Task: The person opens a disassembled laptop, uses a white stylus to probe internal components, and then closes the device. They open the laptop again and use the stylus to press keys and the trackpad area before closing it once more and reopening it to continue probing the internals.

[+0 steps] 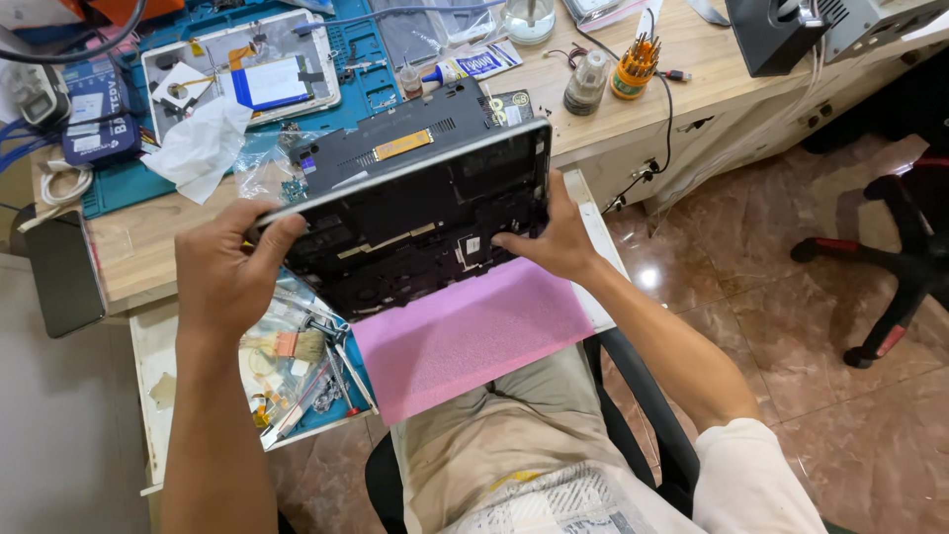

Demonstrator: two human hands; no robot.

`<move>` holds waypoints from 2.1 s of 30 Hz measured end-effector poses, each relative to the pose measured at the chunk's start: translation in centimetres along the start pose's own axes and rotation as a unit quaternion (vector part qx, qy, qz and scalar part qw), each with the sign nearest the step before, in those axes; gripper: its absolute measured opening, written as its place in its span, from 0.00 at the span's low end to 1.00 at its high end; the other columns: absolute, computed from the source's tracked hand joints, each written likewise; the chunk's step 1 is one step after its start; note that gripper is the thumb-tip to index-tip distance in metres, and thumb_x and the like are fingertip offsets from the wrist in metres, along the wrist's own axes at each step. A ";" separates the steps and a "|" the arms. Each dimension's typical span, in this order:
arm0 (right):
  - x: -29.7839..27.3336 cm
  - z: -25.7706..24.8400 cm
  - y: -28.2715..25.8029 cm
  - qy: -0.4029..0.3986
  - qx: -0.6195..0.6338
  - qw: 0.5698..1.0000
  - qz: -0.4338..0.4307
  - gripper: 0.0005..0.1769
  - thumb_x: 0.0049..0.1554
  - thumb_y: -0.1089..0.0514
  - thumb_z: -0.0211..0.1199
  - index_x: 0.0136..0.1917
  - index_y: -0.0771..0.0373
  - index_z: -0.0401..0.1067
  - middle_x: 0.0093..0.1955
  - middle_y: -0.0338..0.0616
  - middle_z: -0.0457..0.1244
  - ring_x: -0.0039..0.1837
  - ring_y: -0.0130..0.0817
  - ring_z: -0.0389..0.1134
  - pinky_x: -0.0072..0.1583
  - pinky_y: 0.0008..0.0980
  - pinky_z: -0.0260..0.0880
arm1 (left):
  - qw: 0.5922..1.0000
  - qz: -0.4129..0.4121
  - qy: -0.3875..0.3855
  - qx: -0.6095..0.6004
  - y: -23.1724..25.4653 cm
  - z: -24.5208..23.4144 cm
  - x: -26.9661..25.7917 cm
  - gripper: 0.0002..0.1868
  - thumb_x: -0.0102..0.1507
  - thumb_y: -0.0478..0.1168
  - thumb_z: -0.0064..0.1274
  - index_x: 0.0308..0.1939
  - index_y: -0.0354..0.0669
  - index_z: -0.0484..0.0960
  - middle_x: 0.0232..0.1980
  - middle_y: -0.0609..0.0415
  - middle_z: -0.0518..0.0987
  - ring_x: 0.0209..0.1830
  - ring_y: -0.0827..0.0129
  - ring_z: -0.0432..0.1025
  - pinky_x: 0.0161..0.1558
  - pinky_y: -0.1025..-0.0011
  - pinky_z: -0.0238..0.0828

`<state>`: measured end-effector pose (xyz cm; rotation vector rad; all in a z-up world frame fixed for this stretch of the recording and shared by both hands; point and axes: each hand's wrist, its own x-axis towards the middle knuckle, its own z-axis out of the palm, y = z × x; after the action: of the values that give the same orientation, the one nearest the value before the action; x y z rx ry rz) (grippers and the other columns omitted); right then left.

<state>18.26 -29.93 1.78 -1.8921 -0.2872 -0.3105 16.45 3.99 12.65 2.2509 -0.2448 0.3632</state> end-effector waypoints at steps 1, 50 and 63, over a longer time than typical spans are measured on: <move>-0.3 -0.5 -0.9 -0.003 0.000 1.000 0.003 0.43 0.34 0.59 0.77 0.57 0.64 0.54 0.47 0.55 0.63 0.51 0.49 0.66 0.50 0.43 0.69 | 1.000 -0.004 -0.001 -0.001 0.0 0.1 0.0 0.08 0.62 0.43 0.59 0.37 0.43 0.81 0.21 0.51 0.71 0.26 0.67 0.71 0.29 0.73 0.68; -12.4 -4.0 4.2 -0.079 0.197 0.942 0.260 0.34 0.56 0.61 0.50 0.73 0.61 0.45 0.49 0.45 0.62 0.47 0.21 0.54 0.47 0.21 0.58 | 0.953 -0.280 -0.118 -0.014 -5.8 10.7 -5.0 0.15 0.64 0.48 0.50 0.43 0.38 0.75 0.33 0.39 0.73 0.35 0.52 0.68 0.40 0.56 0.60; -9.8 -4.3 1.2 -0.121 0.058 0.964 0.228 0.35 0.52 0.65 0.57 0.70 0.67 0.49 0.50 0.55 0.61 0.35 0.23 0.58 0.33 0.24 0.61 | 0.973 -0.197 -0.107 0.052 -6.1 11.3 -4.7 0.15 0.66 0.47 0.50 0.40 0.36 0.71 0.34 0.42 0.69 0.36 0.46 0.68 0.39 0.54 0.62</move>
<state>9.16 -34.85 -1.35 -1.8194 -0.0237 0.2445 15.87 -0.53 -0.25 2.3749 0.1147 -0.0798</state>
